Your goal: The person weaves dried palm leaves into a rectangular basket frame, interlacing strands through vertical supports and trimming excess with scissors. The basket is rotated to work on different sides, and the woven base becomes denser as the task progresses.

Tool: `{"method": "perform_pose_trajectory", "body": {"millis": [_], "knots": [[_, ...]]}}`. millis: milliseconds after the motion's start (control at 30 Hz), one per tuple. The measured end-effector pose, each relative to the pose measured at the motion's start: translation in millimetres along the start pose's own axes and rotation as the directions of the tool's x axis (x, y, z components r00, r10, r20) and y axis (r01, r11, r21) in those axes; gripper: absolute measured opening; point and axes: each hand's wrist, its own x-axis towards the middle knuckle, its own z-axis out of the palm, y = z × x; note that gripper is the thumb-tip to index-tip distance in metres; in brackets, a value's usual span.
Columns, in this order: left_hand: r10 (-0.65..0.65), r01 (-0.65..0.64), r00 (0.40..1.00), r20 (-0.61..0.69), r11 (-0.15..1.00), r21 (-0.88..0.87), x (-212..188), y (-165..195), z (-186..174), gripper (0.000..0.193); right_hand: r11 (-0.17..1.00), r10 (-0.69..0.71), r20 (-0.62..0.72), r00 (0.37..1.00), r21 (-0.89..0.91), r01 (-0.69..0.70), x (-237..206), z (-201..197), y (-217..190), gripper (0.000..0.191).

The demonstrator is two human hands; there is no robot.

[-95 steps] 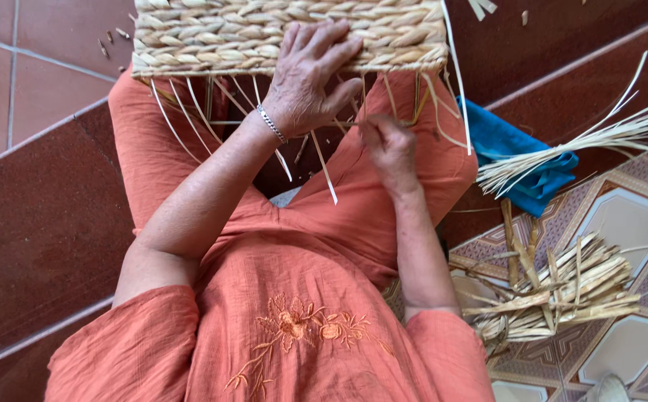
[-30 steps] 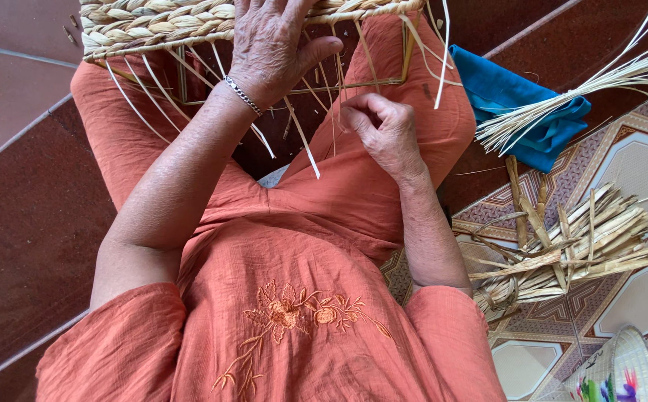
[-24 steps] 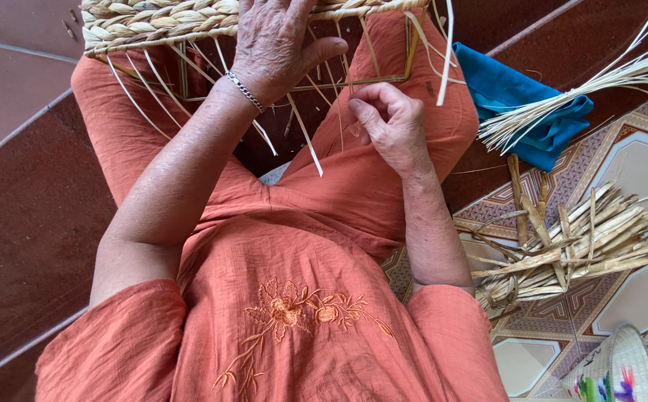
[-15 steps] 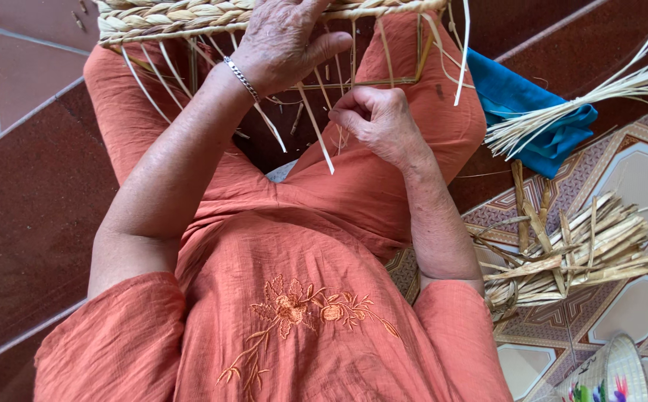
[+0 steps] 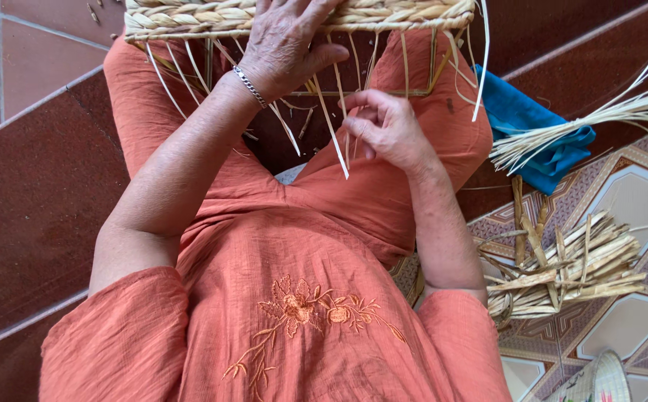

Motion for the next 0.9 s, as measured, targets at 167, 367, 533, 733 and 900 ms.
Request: {"method": "perform_pose_trajectory", "body": {"millis": [167,367,533,733,900], "knots": [[-0.065,0.099,0.988,0.141,0.963,-0.250,4.1,-18.8,-23.8,0.050,0.925,-0.332,-0.222,0.917,-0.268,0.270,8.0,28.9,-7.6,0.020],[-0.089,0.088,0.995,0.033,0.996,0.024,-6.9,-7.6,-13.0,0.048,0.701,-0.549,-0.340,0.763,-0.685,0.199,35.4,46.8,-11.4,0.043],[-0.127,0.129,0.992,-0.028,0.987,0.092,-6.4,0.1,-9.0,0.045,0.638,-0.639,-0.288,0.713,-0.716,0.282,39.6,55.8,-13.7,0.040],[-0.115,0.121,0.992,-0.055,0.986,0.118,-2.5,3.0,-11.7,0.044,0.749,-0.573,-0.325,0.752,-0.581,0.319,24.6,62.5,-11.4,0.040],[-0.125,0.128,0.991,-0.040,0.988,0.092,-3.3,2.2,-8.7,0.046,0.790,-0.544,-0.323,0.774,-0.509,0.343,15.7,60.7,0.3,0.039]]}}
